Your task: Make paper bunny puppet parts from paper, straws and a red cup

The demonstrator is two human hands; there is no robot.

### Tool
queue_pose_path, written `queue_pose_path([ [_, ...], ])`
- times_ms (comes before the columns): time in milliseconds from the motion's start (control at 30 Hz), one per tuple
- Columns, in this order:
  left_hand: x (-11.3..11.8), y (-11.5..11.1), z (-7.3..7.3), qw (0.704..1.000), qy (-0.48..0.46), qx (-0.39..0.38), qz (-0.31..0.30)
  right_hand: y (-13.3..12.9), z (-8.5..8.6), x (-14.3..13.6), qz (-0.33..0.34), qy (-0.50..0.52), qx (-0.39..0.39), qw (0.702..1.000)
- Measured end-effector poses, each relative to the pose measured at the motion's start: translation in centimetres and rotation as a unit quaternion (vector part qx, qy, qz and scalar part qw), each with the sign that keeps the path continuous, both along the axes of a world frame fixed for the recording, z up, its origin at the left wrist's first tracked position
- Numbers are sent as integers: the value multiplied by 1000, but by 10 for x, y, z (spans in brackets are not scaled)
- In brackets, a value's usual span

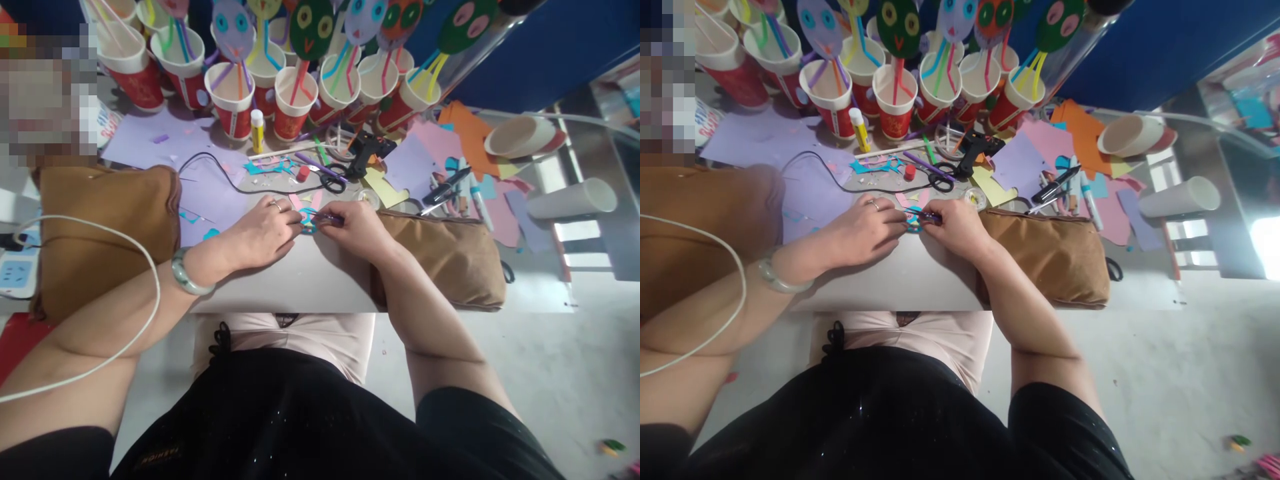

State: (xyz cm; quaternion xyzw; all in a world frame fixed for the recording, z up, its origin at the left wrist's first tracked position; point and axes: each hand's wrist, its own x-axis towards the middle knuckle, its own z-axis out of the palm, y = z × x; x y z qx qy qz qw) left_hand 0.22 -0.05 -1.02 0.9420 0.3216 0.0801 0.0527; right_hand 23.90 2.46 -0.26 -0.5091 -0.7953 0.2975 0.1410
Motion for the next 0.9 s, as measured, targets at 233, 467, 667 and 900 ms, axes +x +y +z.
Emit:
queue_pose_path([
  [233, 2, -1, -2, 1000, -6, -11, 12, 4, -8, 3, -22, 25, -46, 998],
  [467, 3, -5, -2, 1000, 15, -7, 13, 8, -13, 4, -19, 34, -53, 998],
  [667, 3, -6, -3, 1000, 15, 7, 5, 8, -11, 5, -21, 36, -53, 998],
  [900, 4, -5, -3, 1000, 20, 10, -2, 11, -11, 6, -17, 57, -62, 996],
])
